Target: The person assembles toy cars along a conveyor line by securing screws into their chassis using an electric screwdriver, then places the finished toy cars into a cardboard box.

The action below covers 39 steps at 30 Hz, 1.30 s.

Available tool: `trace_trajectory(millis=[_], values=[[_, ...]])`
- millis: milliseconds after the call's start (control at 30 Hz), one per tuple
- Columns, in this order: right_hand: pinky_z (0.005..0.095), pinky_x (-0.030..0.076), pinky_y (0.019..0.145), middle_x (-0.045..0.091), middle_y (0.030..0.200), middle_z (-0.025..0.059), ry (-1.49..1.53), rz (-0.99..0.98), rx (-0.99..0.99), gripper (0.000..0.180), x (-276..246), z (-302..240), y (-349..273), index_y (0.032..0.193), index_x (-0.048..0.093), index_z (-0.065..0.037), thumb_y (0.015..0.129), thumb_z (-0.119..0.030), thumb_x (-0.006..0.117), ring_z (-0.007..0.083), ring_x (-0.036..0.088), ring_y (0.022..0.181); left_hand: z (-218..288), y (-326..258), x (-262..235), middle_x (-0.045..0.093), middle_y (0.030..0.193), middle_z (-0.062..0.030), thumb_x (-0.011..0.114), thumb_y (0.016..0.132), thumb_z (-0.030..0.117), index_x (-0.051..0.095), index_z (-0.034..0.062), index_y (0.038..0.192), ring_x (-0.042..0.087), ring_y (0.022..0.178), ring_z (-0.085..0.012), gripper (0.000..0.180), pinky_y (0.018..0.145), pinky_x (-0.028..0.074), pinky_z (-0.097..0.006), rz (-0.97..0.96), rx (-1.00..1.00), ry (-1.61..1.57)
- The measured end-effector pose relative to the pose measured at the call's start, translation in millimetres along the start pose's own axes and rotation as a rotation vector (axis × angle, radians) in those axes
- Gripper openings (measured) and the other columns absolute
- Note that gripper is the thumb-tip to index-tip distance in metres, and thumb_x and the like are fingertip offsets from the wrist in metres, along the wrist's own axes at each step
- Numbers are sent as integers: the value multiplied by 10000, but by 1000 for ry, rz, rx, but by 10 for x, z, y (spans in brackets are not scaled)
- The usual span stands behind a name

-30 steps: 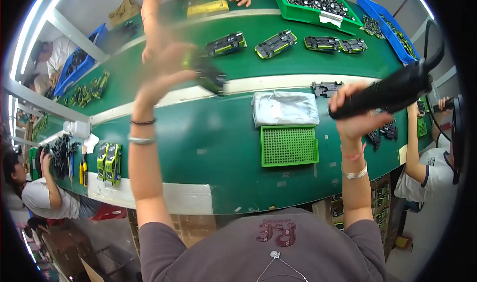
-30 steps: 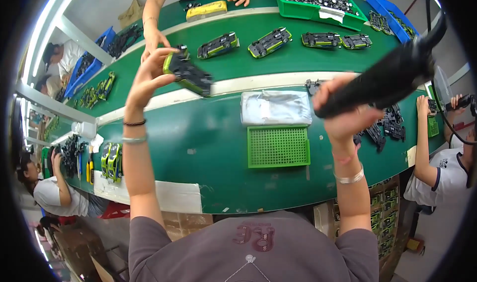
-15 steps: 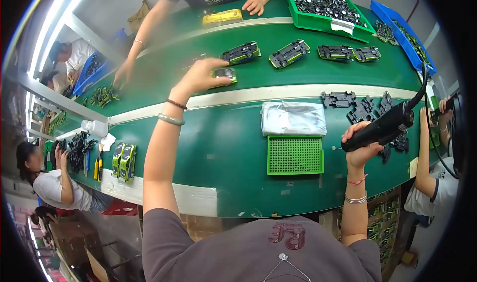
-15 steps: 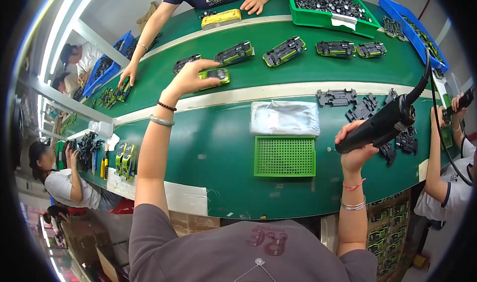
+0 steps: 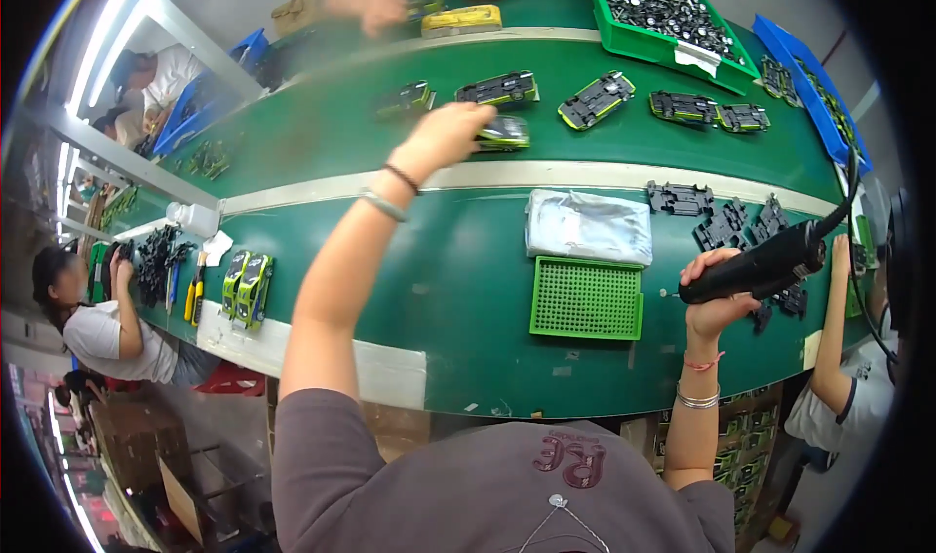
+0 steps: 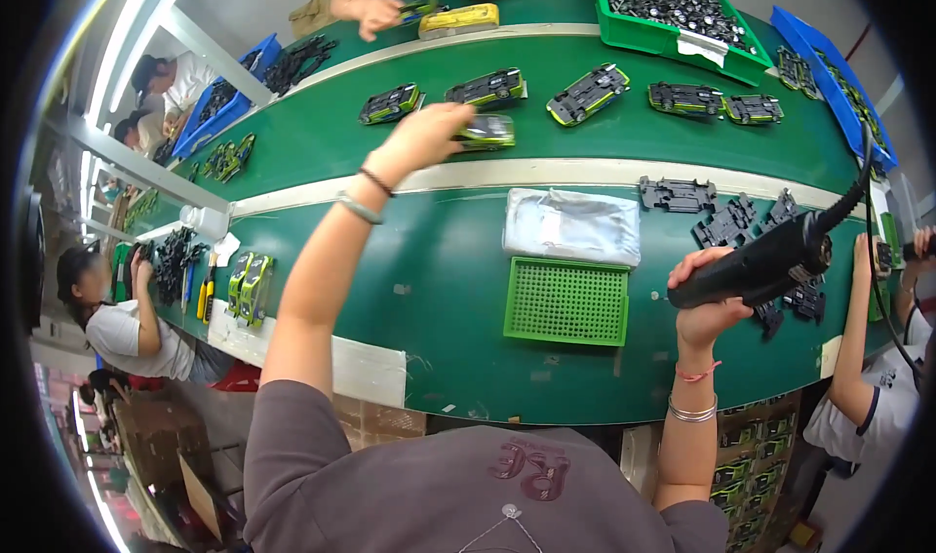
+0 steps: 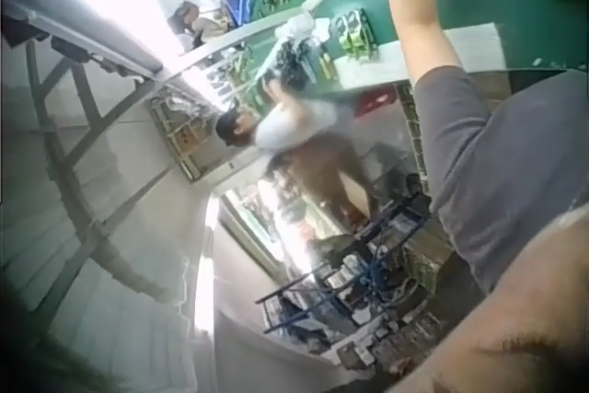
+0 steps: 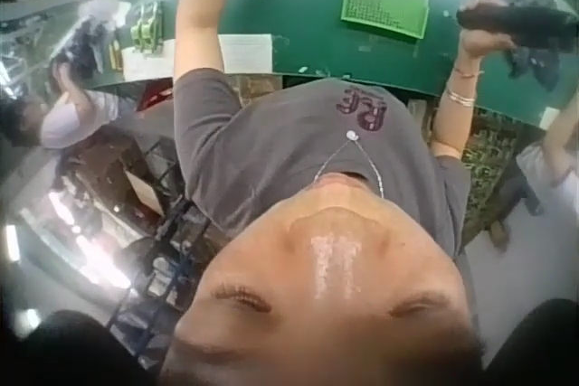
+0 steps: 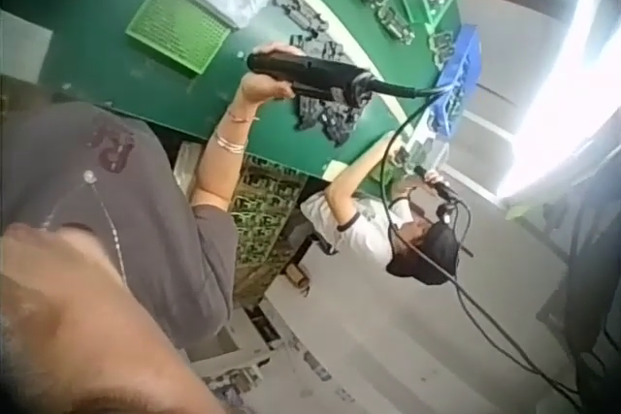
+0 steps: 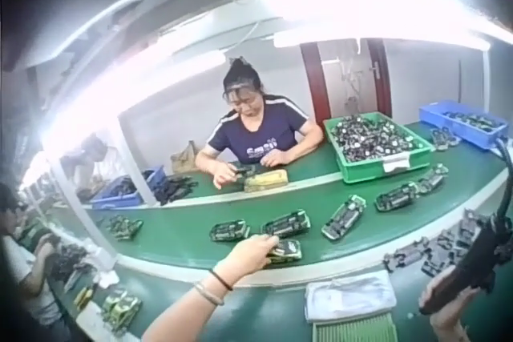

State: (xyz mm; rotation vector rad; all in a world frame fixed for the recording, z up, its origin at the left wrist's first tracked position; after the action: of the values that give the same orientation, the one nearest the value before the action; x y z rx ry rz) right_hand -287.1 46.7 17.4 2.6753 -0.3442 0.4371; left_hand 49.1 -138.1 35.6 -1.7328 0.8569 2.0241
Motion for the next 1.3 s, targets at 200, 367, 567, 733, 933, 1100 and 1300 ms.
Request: trace_trajectory(millis=[200,367,567,733,933,1100,1300], values=[[277,418,527,457,687,77,-5,12,8,861,-40,48,-3,874,431,-27,585,-837,454,165,466,564,-1286,-1543,-752,578,972,-127,669,634,9,497,68,991,548,929,-321,400,793,453,-385,-81,-441,147],[266,414,521,449,675,77,-33,-32,18,859,-29,13,-17,843,436,-20,595,-842,435,165,461,558,-1135,-2158,-1084,585,979,-125,696,631,37,516,57,968,559,897,-296,383,779,453,-362,-42,-597,-48],[267,411,517,448,644,76,-58,-12,-6,865,-11,-10,9,821,442,-13,613,-851,386,167,458,544,-486,-2679,-1014,595,868,-150,734,573,101,522,44,914,566,829,-337,406,726,459,-387,-341,-677,-105],[262,405,512,455,645,82,-69,-3,-11,862,7,-23,27,824,445,-11,619,-846,385,169,457,535,-192,-2537,-758,553,920,-157,740,620,175,491,84,1004,543,904,-338,467,754,464,-404,-276,-696,92],[269,409,516,459,652,83,-45,-14,4,865,-14,-1,1,830,444,-15,611,-850,388,176,469,540,-75,-1724,-476,500,1030,-169,707,705,305,473,114,1118,510,955,-339,512,757,470,-421,81,-352,166],[274,408,526,455,652,80,-55,-7,6,867,-24,-14,-10,826,446,-15,611,-852,384,174,461,537,-257,-1612,-480,546,921,-160,700,713,291,501,97,1055,530,903,-346,441,743,463,-419,129,-559,109],[272,399,538,455,666,78,-45,2,28,880,-63,42,5,843,458,-6,611,-853,387,166,447,559,80,-2828,-876,567,809,-166,719,575,174,501,62,1021,558,800,-325,509,706,453,-395,-413,-774,21]])
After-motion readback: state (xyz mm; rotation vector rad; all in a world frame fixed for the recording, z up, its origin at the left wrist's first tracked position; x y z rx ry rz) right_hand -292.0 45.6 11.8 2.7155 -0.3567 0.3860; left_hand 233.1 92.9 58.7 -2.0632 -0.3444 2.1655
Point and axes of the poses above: each hand's wrist, its own y-axis towards the middle knuckle, its own x-axis out of the palm, z = x × y, the point moved 5 cm from there along y, towards the middle knuckle
